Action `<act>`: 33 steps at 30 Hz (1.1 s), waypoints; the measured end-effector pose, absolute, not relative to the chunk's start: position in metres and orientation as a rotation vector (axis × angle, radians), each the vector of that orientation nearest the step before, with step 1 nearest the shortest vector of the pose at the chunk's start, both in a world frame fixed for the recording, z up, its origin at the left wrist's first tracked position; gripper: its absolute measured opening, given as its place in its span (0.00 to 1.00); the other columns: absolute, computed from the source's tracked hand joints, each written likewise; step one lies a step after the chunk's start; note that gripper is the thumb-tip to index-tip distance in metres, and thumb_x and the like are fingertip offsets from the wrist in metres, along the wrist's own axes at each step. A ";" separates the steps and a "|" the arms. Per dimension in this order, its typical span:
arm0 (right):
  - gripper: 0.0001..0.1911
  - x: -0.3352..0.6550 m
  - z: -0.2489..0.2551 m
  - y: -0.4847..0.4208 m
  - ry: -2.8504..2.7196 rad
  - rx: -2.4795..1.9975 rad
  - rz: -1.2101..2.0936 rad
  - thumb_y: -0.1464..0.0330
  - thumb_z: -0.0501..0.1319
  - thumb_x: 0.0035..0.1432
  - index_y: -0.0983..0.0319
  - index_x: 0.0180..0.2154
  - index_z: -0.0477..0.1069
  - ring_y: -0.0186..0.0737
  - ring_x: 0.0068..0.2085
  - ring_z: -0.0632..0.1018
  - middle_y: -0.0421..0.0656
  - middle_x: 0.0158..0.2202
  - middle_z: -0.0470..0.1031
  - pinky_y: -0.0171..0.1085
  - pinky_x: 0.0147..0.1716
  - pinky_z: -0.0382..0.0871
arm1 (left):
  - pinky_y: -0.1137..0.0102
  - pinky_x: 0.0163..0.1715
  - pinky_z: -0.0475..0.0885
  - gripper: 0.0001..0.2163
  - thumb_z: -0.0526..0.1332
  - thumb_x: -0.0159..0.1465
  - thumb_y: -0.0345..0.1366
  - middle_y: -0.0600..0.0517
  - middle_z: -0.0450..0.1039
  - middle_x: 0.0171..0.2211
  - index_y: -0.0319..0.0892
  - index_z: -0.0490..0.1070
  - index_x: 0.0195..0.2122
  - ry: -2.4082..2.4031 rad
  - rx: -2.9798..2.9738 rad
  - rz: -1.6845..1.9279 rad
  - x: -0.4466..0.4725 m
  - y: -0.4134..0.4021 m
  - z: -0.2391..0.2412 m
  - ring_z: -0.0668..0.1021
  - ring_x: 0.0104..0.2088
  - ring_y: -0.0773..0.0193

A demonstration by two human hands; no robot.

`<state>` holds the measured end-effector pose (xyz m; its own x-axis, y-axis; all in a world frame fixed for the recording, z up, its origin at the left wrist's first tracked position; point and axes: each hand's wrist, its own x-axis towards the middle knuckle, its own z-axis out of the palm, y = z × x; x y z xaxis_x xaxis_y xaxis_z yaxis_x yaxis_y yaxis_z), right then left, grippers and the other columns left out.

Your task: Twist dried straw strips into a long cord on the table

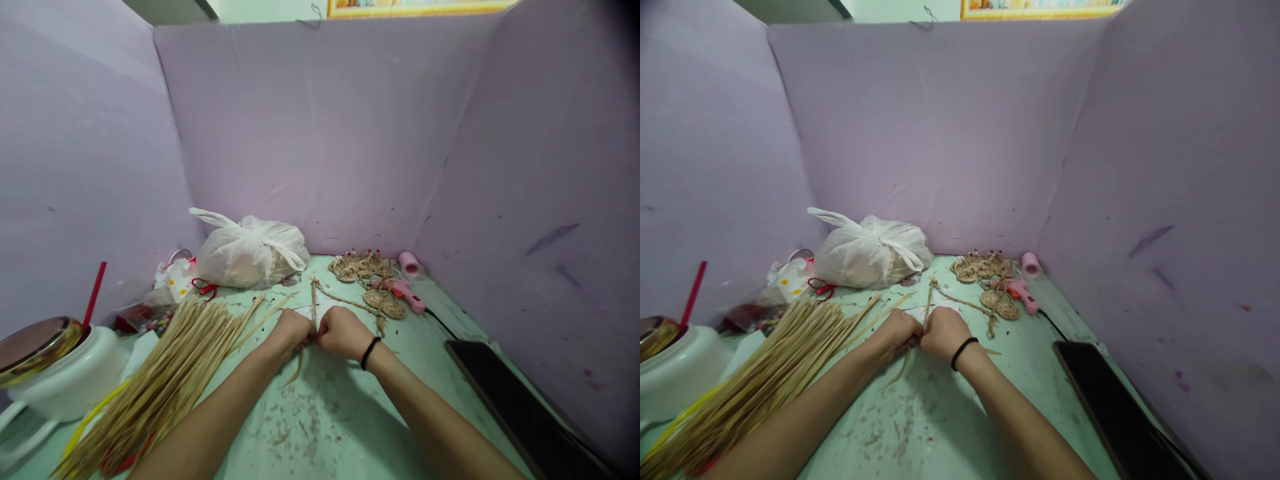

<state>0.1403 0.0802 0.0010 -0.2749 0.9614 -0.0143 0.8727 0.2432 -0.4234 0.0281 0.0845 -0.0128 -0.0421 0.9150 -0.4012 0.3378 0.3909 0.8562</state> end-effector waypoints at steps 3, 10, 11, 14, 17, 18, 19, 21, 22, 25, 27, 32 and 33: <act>0.06 0.136 0.001 0.074 -2.315 -1.631 0.505 0.74 0.58 0.37 0.64 0.17 0.74 0.35 0.20 0.68 0.48 0.18 0.72 0.34 0.20 0.51 | 0.77 0.11 0.43 0.08 0.53 0.41 0.24 0.58 0.52 0.08 0.40 0.54 0.11 1.554 1.103 0.636 0.023 0.083 -0.006 0.54 0.10 0.76; 0.07 0.146 0.012 0.082 -2.166 -1.540 0.774 0.67 0.60 0.41 0.64 0.19 0.73 0.31 0.20 0.64 0.41 0.16 0.68 0.31 0.19 0.51 | 0.77 0.10 0.41 0.07 0.55 0.40 0.25 0.60 0.51 0.08 0.38 0.55 0.11 1.331 1.191 0.651 0.001 0.092 -0.007 0.52 0.09 0.78; 0.09 0.148 0.013 0.086 -2.041 -1.545 0.771 0.66 0.59 0.42 0.64 0.20 0.72 0.31 0.20 0.64 0.41 0.17 0.67 0.31 0.19 0.52 | 0.77 0.10 0.40 0.07 0.56 0.40 0.26 0.60 0.52 0.08 0.38 0.57 0.12 1.313 1.185 0.629 -0.001 0.093 -0.008 0.53 0.09 0.78; 0.08 0.147 0.006 0.094 -1.679 -1.521 0.931 0.67 0.57 0.45 0.65 0.20 0.68 0.29 0.21 0.64 0.39 0.18 0.66 0.29 0.20 0.54 | 0.77 0.10 0.38 0.05 0.56 0.40 0.29 0.60 0.51 0.09 0.38 0.58 0.13 1.233 1.149 0.575 -0.005 0.097 -0.012 0.52 0.09 0.78; 0.07 0.139 -0.005 0.094 -1.489 -1.486 1.409 0.71 0.54 0.45 0.63 0.18 0.62 0.29 0.18 0.65 0.37 0.14 0.62 0.29 0.19 0.58 | 0.76 0.11 0.37 0.06 0.56 0.39 0.29 0.60 0.50 0.08 0.39 0.56 0.12 1.178 1.146 0.590 -0.008 0.100 -0.017 0.51 0.09 0.78; 0.07 0.136 -0.008 0.092 -1.458 -1.468 1.518 0.71 0.54 0.44 0.63 0.18 0.62 0.30 0.18 0.65 0.37 0.14 0.61 0.29 0.18 0.58 | 0.76 0.11 0.38 0.06 0.56 0.39 0.29 0.60 0.50 0.08 0.39 0.56 0.12 1.173 1.150 0.600 -0.008 0.101 -0.019 0.51 0.09 0.77; 0.07 0.134 -0.010 0.090 -1.454 -1.455 1.578 0.72 0.53 0.44 0.63 0.17 0.62 0.29 0.17 0.65 0.37 0.14 0.62 0.29 0.16 0.56 | 0.76 0.11 0.38 0.05 0.55 0.39 0.29 0.60 0.51 0.08 0.39 0.57 0.12 1.172 1.154 0.605 -0.009 0.101 -0.021 0.52 0.09 0.77; 0.07 0.132 -0.011 0.087 -1.480 -1.447 1.608 0.74 0.54 0.41 0.65 0.15 0.63 0.27 0.14 0.60 0.36 0.11 0.60 0.28 0.13 0.49 | 0.76 0.11 0.39 0.02 0.55 0.38 0.29 0.60 0.51 0.08 0.38 0.60 0.14 1.175 1.155 0.599 -0.008 0.101 -0.022 0.52 0.09 0.77; 0.07 0.132 -0.011 0.086 -1.494 -1.455 1.591 0.75 0.54 0.40 0.65 0.14 0.64 0.25 0.13 0.57 0.35 0.10 0.58 0.28 0.12 0.45 | 0.77 0.11 0.40 0.01 0.54 0.38 0.28 0.60 0.51 0.08 0.38 0.61 0.14 1.180 1.163 0.596 -0.008 0.101 -0.021 0.51 0.09 0.77; 0.07 0.134 -0.012 0.085 -1.485 -1.508 1.501 0.76 0.55 0.37 0.65 0.12 0.63 0.22 0.12 0.50 0.32 0.07 0.53 0.29 0.12 0.39 | 0.76 0.10 0.43 0.01 0.54 0.39 0.28 0.60 0.52 0.08 0.38 0.62 0.14 1.250 1.266 0.566 -0.006 0.096 -0.013 0.53 0.09 0.76; 0.07 0.135 -0.015 0.086 -1.420 -1.527 1.498 0.76 0.55 0.36 0.64 0.12 0.62 0.22 0.11 0.49 0.32 0.07 0.53 0.29 0.11 0.38 | 0.76 0.10 0.47 0.02 0.55 0.40 0.27 0.58 0.55 0.08 0.38 0.64 0.14 1.343 1.393 0.505 -0.005 0.093 -0.005 0.55 0.10 0.74; 0.06 0.134 -0.024 0.087 -1.300 -1.493 1.613 0.74 0.55 0.36 0.63 0.13 0.59 0.23 0.10 0.48 0.31 0.06 0.52 0.30 0.11 0.34 | 0.74 0.14 0.56 0.03 0.56 0.42 0.28 0.53 0.61 0.11 0.38 0.66 0.13 1.615 1.657 0.302 -0.002 0.086 0.011 0.62 0.12 0.69; 0.06 0.134 -0.025 0.087 -1.289 -1.481 1.631 0.74 0.55 0.36 0.63 0.13 0.59 0.23 0.10 0.48 0.31 0.06 0.52 0.30 0.11 0.34 | 0.73 0.16 0.57 0.03 0.56 0.42 0.28 0.52 0.62 0.11 0.39 0.66 0.14 1.676 1.704 0.274 0.001 0.083 0.012 0.65 0.14 0.67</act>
